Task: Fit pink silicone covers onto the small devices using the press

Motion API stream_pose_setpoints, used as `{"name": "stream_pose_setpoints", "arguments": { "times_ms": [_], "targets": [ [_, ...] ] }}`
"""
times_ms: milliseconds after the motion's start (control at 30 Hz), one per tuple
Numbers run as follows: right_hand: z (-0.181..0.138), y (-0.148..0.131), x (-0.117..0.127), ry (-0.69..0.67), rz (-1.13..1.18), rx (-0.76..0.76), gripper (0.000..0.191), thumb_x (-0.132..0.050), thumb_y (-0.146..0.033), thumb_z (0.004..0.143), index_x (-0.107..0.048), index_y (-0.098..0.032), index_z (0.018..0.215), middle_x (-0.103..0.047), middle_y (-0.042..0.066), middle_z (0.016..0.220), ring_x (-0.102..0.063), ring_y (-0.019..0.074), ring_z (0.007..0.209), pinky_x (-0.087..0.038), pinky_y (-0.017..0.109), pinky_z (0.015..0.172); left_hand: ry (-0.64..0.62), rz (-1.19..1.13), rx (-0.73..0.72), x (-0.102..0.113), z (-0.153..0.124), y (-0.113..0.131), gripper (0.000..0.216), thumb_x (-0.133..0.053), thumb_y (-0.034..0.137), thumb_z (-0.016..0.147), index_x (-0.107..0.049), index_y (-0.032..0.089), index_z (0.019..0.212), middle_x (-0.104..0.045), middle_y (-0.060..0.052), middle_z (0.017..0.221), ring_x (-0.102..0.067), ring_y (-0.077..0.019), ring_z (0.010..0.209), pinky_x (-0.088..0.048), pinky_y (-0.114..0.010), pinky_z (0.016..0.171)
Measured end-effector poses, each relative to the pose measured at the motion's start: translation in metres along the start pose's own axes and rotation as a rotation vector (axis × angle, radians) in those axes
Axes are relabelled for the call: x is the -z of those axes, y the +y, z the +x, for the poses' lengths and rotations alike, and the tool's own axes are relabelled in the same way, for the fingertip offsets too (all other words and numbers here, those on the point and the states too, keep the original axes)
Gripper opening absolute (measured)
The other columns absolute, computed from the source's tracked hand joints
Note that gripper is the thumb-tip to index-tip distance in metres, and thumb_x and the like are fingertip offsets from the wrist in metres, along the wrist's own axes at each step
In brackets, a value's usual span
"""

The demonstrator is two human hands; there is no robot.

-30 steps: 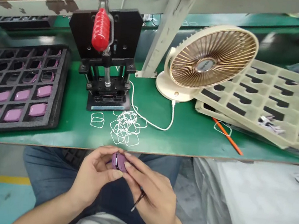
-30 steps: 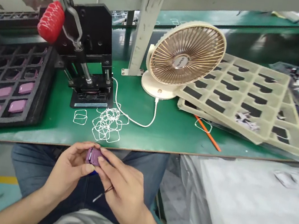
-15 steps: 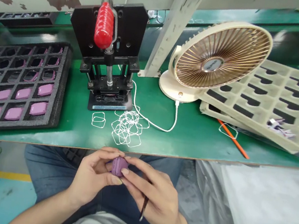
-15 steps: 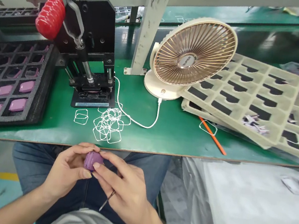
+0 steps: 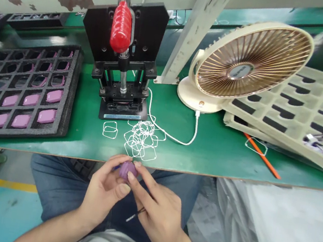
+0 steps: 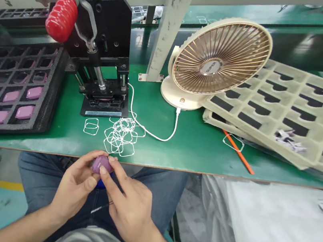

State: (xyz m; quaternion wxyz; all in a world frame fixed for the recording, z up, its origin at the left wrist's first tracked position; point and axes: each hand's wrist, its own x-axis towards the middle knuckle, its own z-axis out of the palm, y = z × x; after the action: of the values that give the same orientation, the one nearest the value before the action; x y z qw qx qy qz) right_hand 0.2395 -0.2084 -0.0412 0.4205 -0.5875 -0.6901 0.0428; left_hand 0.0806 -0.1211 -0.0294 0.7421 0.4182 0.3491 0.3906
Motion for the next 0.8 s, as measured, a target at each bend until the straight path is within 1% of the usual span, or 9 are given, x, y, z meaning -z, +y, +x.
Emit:
{"name": "stream_pose_setpoints", "arguments": {
  "times_ms": [100, 200, 300, 333, 433, 500, 600, 700, 800],
  "targets": [
    [0.014, -0.004, 0.0, 0.083, 0.1, -0.082, 0.037, -0.068, -0.014, 0.102, -0.064, -0.019, 0.139, -0.067, 0.017, 0.141, -0.075, 0.0226, 0.111, -0.063, 0.03, 0.083, 0.099, -0.012, 0.045, -0.001, -0.001, 0.004, 0.031, -0.085, 0.031, 0.092, -0.082, 0.028, 0.122, -0.082, -0.008, 0.119, -0.078, -0.0207, 0.108, -0.061, -0.03, 0.1],
    [0.029, -0.007, 0.003, 0.027, 0.195, -0.199, 0.025, -0.069, -0.03, 0.104, -0.064, -0.02, 0.126, -0.071, 0.009, 0.109, -0.074, 0.0202, 0.093, -0.059, 0.028, 0.071, 0.099, -0.093, 0.021, 0.001, 0.002, 0.012, 0.024, -0.09, 0.03, 0.086, -0.086, 0.026, 0.109, -0.085, -0.007, 0.104, -0.081, -0.0226, 0.098, -0.064, -0.033, 0.093],
    [0.04, -0.008, 0.003, -0.123, 0.225, -0.119, 0.009, -0.058, -0.028, 0.108, -0.064, -0.021, 0.112, -0.067, 0.003, 0.088, -0.065, 0.0163, 0.07, -0.047, 0.029, 0.058, 0.07, -0.117, 0.024, 0.003, 0.004, 0.016, 0.024, -0.093, 0.028, 0.082, -0.087, 0.027, 0.105, -0.086, -0.007, 0.099, -0.081, -0.022, 0.092, -0.065, -0.032, 0.087],
    [0.042, -0.008, 0.002, -0.136, 0.23, -0.076, 0.009, -0.055, -0.025, 0.109, -0.063, -0.021, 0.107, -0.065, 0.002, 0.083, -0.061, 0.0157, 0.066, -0.043, 0.029, 0.056, 0.056, -0.118, 0.018, 0.004, 0.004, 0.016, 0.023, -0.094, 0.028, 0.081, -0.087, 0.027, 0.104, -0.086, -0.007, 0.098, -0.081, -0.0215, 0.091, -0.065, -0.031, 0.086],
    [0.043, -0.008, -0.001, -0.087, 0.251, 0.009, 0.012, -0.052, -0.021, 0.108, -0.059, -0.021, 0.097, -0.057, 0.0, 0.074, -0.05, 0.0145, 0.057, -0.035, 0.031, 0.054, 0.013, -0.124, -0.044, 0.005, 0.003, 0.015, 0.019, -0.093, 0.029, 0.082, -0.088, 0.027, 0.101, -0.085, -0.007, 0.093, -0.08, -0.0209, 0.087, -0.065, -0.031, 0.083],
    [0.042, -0.009, -0.002, -0.057, 0.273, 0.002, 0.014, -0.052, -0.021, 0.107, -0.059, -0.021, 0.096, -0.056, -0.001, 0.072, -0.049, 0.0142, 0.057, -0.034, 0.031, 0.055, -0.008, -0.084, -0.078, 0.006, 0.003, 0.017, 0.018, -0.09, 0.028, 0.086, -0.088, 0.029, 0.104, -0.085, -0.007, 0.094, -0.08, -0.0214, 0.087, -0.065, -0.032, 0.083],
    [0.045, -0.01, 0.002, -0.095, 0.438, -0.16, 0.023, -0.052, -0.027, 0.11, -0.056, -0.021, 0.088, -0.053, -0.002, 0.071, -0.047, 0.0131, 0.059, -0.036, 0.028, 0.056, -0.082, 0.217, -0.168, 0.013, 0.005, 0.027, 0.025, -0.082, 0.024, 0.093, -0.085, 0.032, 0.117, -0.085, -0.008, 0.109, -0.08, -0.0244, 0.102, -0.065, -0.036, 0.095],
    [0.054, -0.011, 0.009, -0.215, 0.762, -0.445, 0.041, -0.054, -0.044, 0.111, -0.051, -0.021, 0.078, -0.045, -0.003, 0.069, -0.041, 0.0121, 0.06, -0.035, 0.025, 0.055, -0.226, 0.705, -0.479, 0.027, 0.011, 0.042, 0.055, -0.087, 0.021, 0.088, -0.074, 0.034, 0.141, -0.078, -0.012, 0.133, -0.074, -0.0299, 0.124, -0.06, -0.041, 0.108],
    [0.066, -0.012, 0.013, -0.305, 1.017, -0.633, 0.053, -0.06, -0.058, 0.107, -0.045, -0.021, 0.072, -0.035, -0.006, 0.064, -0.03, 0.0102, 0.057, -0.027, 0.024, 0.05, -0.363, 1.013, -0.795, 0.043, 0.017, 0.055, 0.081, -0.083, 0.009, 0.089, -0.054, 0.033, 0.16, -0.073, -0.014, 0.143, -0.072, -0.0297, 0.129, -0.058, -0.04, 0.112]
  ]
}}
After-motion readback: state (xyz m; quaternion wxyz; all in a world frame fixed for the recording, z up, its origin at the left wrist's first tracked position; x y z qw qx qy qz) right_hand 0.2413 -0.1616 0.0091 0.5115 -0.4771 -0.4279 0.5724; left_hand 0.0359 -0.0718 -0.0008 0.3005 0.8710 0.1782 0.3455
